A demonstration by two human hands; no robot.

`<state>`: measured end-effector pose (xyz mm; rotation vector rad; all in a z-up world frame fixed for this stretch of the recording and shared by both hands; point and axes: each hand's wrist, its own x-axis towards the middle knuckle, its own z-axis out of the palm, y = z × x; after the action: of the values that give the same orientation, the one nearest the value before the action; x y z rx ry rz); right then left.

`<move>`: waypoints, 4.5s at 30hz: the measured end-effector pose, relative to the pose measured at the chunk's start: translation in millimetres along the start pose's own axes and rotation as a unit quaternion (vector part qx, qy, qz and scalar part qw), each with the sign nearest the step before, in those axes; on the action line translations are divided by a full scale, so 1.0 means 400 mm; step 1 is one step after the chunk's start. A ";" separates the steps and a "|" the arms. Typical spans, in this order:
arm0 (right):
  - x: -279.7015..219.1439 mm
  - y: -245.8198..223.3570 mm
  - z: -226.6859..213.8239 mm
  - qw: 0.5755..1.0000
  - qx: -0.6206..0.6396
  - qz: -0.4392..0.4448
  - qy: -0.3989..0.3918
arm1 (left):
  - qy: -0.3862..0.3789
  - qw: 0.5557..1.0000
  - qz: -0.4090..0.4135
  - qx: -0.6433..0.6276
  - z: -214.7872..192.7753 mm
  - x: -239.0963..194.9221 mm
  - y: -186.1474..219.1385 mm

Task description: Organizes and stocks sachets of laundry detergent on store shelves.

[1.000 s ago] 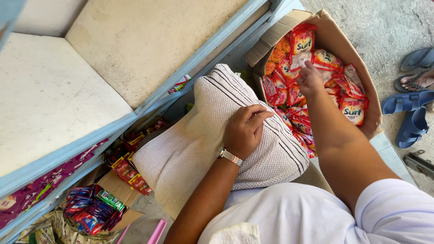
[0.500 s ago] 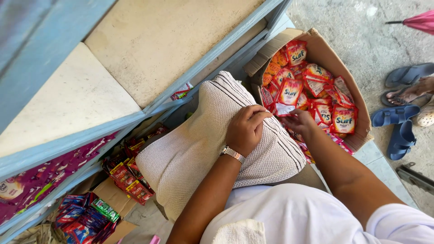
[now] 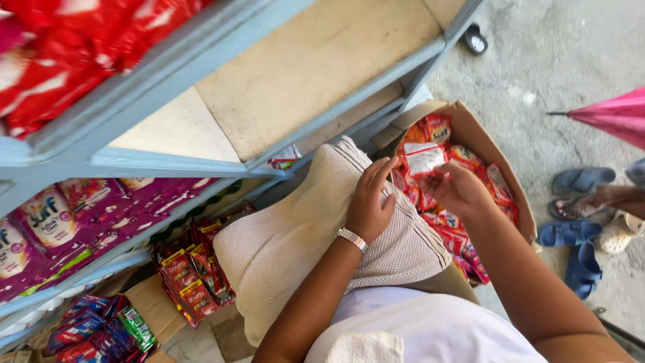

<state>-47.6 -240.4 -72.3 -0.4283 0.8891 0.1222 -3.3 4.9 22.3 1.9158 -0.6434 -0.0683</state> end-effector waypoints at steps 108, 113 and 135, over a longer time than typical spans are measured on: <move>-0.278 0.228 0.436 0.844 -0.434 -0.114 -0.292 | 0.310 0.900 -0.169 -0.256 -0.326 -0.231 0.073; -0.298 0.245 0.440 0.865 -0.363 -0.111 -0.329 | 0.145 0.933 -0.119 -0.306 -0.241 -0.231 0.099; -0.267 0.218 0.451 0.792 -0.468 -0.195 -0.342 | 0.118 0.867 -0.193 -0.445 -0.212 -0.231 0.086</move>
<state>-8.1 -79.4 82.6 -1.3879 -0.0659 0.3158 -67.8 108.7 66.6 1.0877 -0.0064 -0.3216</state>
